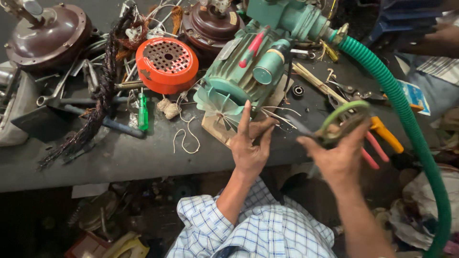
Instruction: The person is working on a teal electric motor placed on a cluttered workbench. They use a green-handled tool to scrape or clean the ends of thin wires protruding from the motor's terminal box. The person repeatedly holds the wires with one hand and uses the tool with the other to strip or clean the wire ends.
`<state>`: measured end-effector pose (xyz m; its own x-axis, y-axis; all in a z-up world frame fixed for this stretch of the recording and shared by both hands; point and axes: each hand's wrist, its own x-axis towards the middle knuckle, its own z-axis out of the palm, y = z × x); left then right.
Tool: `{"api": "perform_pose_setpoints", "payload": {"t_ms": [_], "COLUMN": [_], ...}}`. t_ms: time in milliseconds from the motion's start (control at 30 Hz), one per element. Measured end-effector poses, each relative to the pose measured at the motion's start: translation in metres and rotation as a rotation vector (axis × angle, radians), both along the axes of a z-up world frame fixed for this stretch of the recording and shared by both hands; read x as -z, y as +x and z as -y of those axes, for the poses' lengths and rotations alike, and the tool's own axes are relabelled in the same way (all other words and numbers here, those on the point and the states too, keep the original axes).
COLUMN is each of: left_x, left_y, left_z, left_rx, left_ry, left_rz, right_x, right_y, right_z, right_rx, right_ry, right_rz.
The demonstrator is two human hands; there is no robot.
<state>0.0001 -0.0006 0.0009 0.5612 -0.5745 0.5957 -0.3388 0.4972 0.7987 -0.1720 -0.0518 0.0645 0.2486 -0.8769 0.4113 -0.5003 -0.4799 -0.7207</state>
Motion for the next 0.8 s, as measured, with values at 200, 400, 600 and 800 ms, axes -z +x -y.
{"api": "perform_pose_setpoints", "payload": {"t_ms": [200, 400, 600, 800], "left_x": [0.001, 0.007, 0.005, 0.003], "left_y": [-0.002, -0.005, -0.003, -0.003], "left_z": [-0.002, -0.003, -0.001, -0.002], "left_rx": [-0.01, 0.019, -0.009, 0.036], "left_ry": [0.052, 0.023, -0.017, -0.021], "left_rz": [-0.002, -0.04, -0.001, -0.05], "right_x": [0.016, 0.001, -0.016, -0.021], "right_y": [0.04, 0.039, -0.005, -0.047], "right_z": [0.0, 0.002, -0.02, 0.001], "right_rx": [-0.113, -0.176, -0.346, -0.354], "right_ry": [-0.028, -0.321, -0.051, 0.248], "right_rz": [0.131, 0.023, 0.256, 0.551]}}
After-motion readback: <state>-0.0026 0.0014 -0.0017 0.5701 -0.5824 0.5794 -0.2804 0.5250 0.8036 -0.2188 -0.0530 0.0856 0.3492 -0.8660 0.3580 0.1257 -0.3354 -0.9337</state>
